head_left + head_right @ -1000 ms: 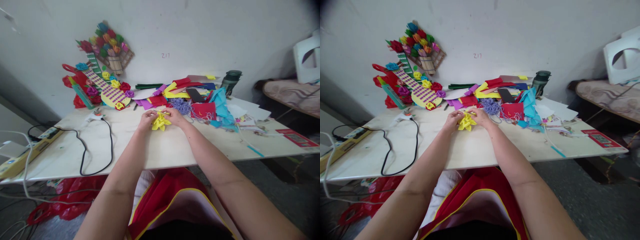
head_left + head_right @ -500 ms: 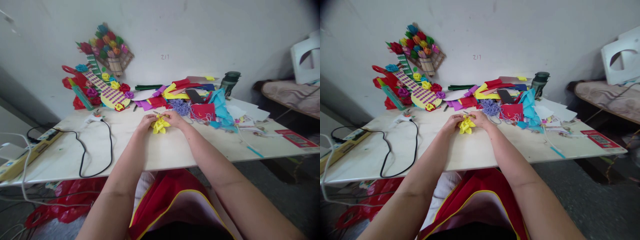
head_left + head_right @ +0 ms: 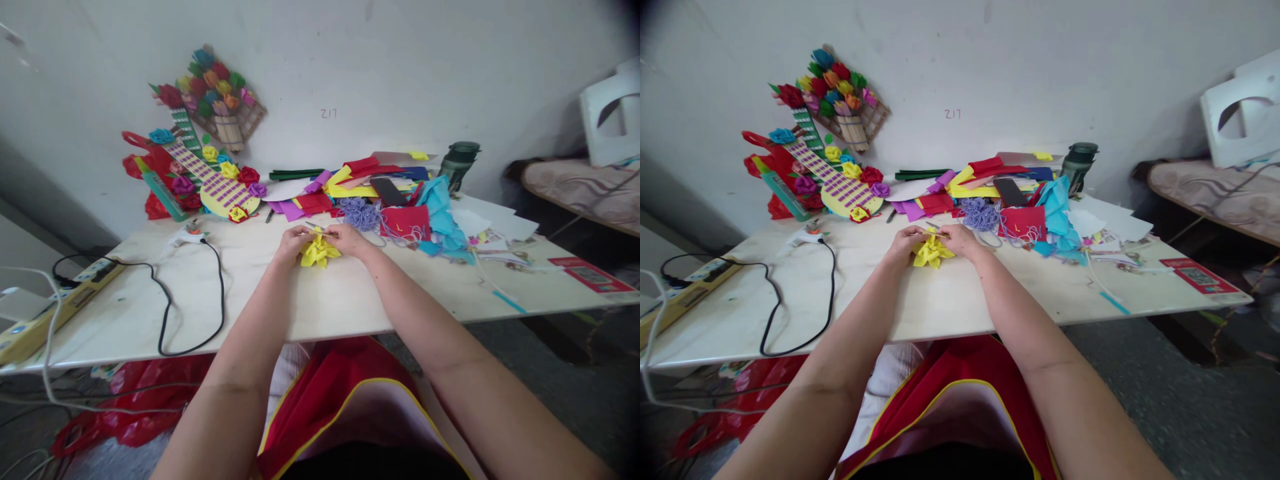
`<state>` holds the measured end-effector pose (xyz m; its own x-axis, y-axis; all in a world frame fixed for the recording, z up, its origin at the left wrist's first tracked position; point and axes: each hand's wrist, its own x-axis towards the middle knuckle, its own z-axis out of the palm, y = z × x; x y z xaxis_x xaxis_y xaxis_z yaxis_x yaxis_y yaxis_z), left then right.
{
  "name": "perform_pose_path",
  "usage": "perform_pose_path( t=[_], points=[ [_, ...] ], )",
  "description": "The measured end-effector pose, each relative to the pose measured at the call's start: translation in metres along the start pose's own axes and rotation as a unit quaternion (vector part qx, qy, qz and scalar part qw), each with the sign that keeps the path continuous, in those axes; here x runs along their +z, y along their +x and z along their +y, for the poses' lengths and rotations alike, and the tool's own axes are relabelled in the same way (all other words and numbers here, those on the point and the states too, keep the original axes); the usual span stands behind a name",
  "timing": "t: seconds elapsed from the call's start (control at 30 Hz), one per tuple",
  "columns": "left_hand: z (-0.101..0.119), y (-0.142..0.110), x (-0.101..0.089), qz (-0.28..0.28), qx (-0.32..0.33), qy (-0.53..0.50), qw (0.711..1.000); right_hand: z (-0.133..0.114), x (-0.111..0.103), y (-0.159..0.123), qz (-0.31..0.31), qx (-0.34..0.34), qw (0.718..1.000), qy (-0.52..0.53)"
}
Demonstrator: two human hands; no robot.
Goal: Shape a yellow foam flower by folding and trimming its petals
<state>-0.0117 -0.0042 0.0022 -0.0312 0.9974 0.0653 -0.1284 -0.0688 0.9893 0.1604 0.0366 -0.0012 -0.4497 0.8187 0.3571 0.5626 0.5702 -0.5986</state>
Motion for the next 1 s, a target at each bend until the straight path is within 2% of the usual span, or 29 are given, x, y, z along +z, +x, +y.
perform_pose_path(
  t=[0.3, 0.5, 0.6, 0.77, 0.83, 1.0],
  points=[
    [-0.001, 0.001, -0.004, -0.037, -0.043, -0.014, 0.998, -0.001, 0.000, 0.000, 0.013, 0.001, 1.000, 0.008],
    [0.001, 0.001, -0.002, -0.033, -0.055, -0.008, 0.998, 0.002, 0.004, 0.001, 0.012, 0.007, 1.000, 0.023],
    [0.001, 0.001, 0.000, -0.021, -0.058, -0.012, 0.998, 0.001, 0.000, 0.000, 0.023, -0.021, 0.999, 0.023],
    [0.000, 0.002, 0.001, 0.007, -0.050, -0.004, 0.999, 0.000, -0.007, 0.003, 0.088, -0.082, 0.992, 0.031],
    [0.000, 0.002, 0.000, 0.012, -0.039, -0.004, 0.999, 0.000, -0.008, 0.003, 0.096, -0.080, 0.992, 0.022],
    [0.003, -0.002, 0.001, 0.015, -0.015, 0.010, 1.000, -0.004, -0.011, -0.002, 0.058, -0.030, 0.998, -0.017]
  ],
)
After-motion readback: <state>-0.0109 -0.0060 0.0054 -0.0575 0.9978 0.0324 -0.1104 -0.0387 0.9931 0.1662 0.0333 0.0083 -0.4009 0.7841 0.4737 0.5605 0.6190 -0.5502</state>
